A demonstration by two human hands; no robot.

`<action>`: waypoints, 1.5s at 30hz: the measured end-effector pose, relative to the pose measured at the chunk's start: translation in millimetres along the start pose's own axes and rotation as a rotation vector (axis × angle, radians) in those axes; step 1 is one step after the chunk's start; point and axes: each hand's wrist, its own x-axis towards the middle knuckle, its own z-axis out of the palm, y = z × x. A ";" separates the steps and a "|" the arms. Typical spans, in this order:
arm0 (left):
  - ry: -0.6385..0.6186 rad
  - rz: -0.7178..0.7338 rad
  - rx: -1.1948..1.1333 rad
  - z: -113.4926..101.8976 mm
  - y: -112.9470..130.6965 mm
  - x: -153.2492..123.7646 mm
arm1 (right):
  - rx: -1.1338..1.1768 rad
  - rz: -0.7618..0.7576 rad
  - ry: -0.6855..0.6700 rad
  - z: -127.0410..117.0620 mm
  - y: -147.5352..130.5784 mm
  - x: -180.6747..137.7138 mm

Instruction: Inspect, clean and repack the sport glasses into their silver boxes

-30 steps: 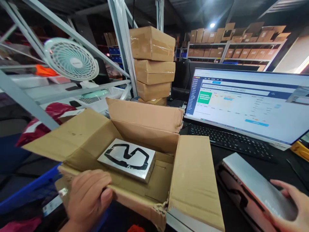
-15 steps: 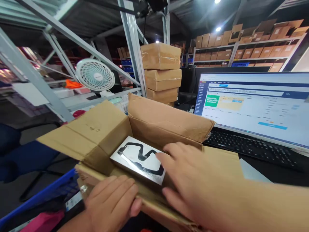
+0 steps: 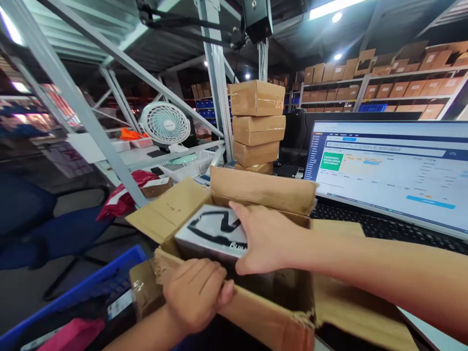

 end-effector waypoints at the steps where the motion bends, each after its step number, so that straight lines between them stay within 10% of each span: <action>1: -0.012 -0.022 0.033 1.0 -4.3 -1.2 | 0.044 -0.006 0.072 -18.3 3.4 -5.9; 7: -0.029 -0.065 0.437 5.7 -35.9 -9.5 | 0.622 -0.014 0.529 -84.0 58.3 -44.9; 16: -0.282 -0.352 0.729 18.6 -115.0 -26.6 | 1.655 0.030 0.779 -45.0 115.9 -70.5; 24: -0.447 -0.612 0.712 48.2 -121.3 -15.9 | 2.049 0.179 1.030 -65.1 117.3 -6.4; 32: -0.346 -0.632 0.658 50.6 -114.7 26.3 | 1.948 0.211 0.945 -60.0 102.7 53.3; 38: 0.027 -0.189 0.313 60.9 -32.4 23.0 | 1.566 0.219 0.818 -39.9 122.3 62.9; 45: -0.058 -0.006 -0.125 118.7 35.4 -8.6 | 0.823 0.262 0.918 -27.4 164.1 46.7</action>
